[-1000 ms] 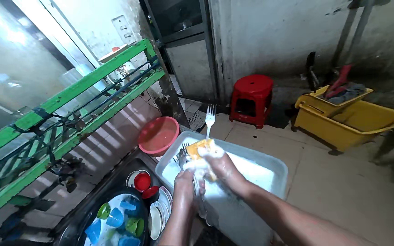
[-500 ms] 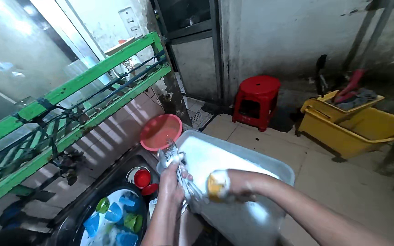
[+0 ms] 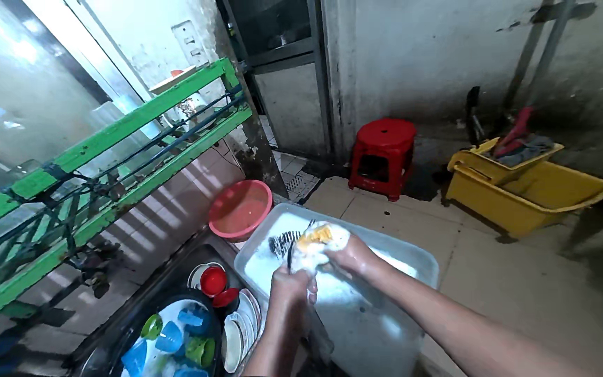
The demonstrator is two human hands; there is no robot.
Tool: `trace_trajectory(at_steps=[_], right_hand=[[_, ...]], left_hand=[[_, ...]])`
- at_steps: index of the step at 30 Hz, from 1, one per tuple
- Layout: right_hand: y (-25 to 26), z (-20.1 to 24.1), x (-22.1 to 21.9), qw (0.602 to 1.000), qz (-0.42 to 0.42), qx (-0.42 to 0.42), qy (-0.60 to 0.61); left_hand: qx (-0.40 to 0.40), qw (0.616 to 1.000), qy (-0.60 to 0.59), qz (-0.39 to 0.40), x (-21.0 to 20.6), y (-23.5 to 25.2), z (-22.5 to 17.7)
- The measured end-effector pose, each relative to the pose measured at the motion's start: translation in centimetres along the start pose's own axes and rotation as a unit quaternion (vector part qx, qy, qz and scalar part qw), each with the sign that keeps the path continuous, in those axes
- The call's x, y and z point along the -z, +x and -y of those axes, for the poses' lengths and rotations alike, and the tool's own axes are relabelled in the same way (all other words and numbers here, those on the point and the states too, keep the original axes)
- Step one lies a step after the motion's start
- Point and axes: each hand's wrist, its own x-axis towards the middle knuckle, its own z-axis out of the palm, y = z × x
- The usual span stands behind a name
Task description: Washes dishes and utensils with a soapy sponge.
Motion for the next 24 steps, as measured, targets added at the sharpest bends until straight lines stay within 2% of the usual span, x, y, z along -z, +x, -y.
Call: trace_trajectory(at_steps=[2, 4, 5, 7, 10, 12, 14, 16, 17, 18, 20, 21, 22, 24], right_hand=[[1.3, -1.3, -0.2, 0.995, -0.063, 0.050, -0.052], [1.0, -1.2, -0.9, 0.988, -0.116, 0.086, -0.052], [0.4, -1.0, -1.4, 0.988, -0.116, 0.091, -0.038], [-0.8, -0.8, -2.1, 0.995, -0.065, 0.081, -0.004], [0.0, -1.1, -1.6, 0.993, -0.045, 0.097, -0.056], [1.6, -1.5, -0.8, 0.983, -0.104, 0.129, -0.080], [3.1, -1.6, 0.0, 0.971, -0.188, 0.146, -0.003], [3.2, -0.7, 0.7, 0.963, -0.213, 0.071, 0.149], [2.4, -0.1, 0.6, 0.959, -0.186, 0.017, 0.214], [1.5, 0.5, 0.3, 0.956, -0.149, -0.033, 0.250], [0.2, 1.1, -0.7, 0.964, -0.066, -0.100, 0.237], [0.0, 1.2, -0.9, 0.971, -0.045, -0.113, 0.207], [-0.1, 1.3, -0.8, 0.976, -0.060, -0.102, 0.184], [0.3, 1.3, 0.3, 0.965, -0.150, -0.042, 0.212]], left_hand=[[0.007, 1.000, -0.020, 0.003, -0.1, -0.2, 0.4], [0.008, 0.999, -0.034, -0.008, -0.3, -0.3, 0.1], [0.004, 0.999, -0.037, -0.013, -0.4, -0.4, -0.2], [-0.003, 0.999, -0.028, -0.021, -0.1, -0.5, -0.6], [-0.007, 1.000, -0.006, -0.017, 0.3, -0.7, -0.2], [-0.002, 1.000, -0.012, -0.011, 0.4, -0.7, 0.2], [0.001, 0.999, -0.032, -0.008, 0.5, -0.4, 0.2], [-0.004, 0.998, -0.062, -0.002, 0.8, -0.4, 0.2], [-0.005, 0.997, -0.077, 0.006, 0.9, -0.5, 0.1], [-0.007, 0.996, -0.086, 0.016, 1.0, -0.7, 0.1], [-0.010, 0.993, -0.104, 0.056, 1.0, -1.2, 0.2], [-0.009, 0.991, -0.110, 0.080, 1.0, -1.3, 0.4], [-0.004, 0.989, -0.110, 0.098, 1.1, -1.2, 0.7], [0.023, 0.990, -0.095, 0.104, 1.2, -1.0, 1.1]])
